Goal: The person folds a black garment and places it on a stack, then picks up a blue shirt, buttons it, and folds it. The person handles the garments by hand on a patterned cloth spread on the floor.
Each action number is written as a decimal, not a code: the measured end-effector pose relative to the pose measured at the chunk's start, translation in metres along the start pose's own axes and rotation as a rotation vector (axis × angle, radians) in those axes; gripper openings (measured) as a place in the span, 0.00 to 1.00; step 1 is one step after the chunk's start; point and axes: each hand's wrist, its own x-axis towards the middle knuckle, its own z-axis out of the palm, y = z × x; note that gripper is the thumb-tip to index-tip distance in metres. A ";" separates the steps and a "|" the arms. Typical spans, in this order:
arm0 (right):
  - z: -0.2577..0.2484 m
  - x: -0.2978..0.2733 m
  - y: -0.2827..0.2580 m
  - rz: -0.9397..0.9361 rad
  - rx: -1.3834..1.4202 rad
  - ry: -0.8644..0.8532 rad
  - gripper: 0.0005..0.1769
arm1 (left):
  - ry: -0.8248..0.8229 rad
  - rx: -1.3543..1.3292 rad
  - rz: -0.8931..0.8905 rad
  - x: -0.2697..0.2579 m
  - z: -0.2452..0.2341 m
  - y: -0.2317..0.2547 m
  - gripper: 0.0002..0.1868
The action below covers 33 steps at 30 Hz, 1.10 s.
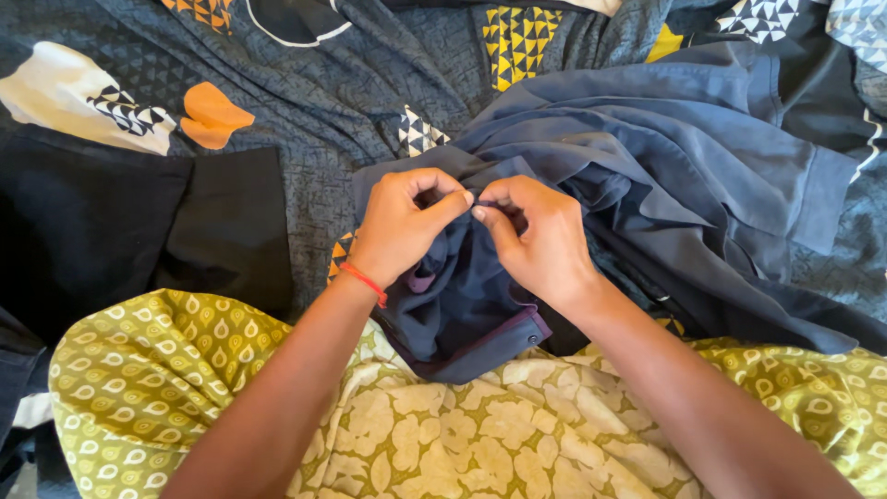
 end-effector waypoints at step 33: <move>-0.012 0.002 0.007 -0.827 -0.301 -0.010 0.17 | -0.141 -0.394 -0.262 -0.004 0.014 -0.003 0.05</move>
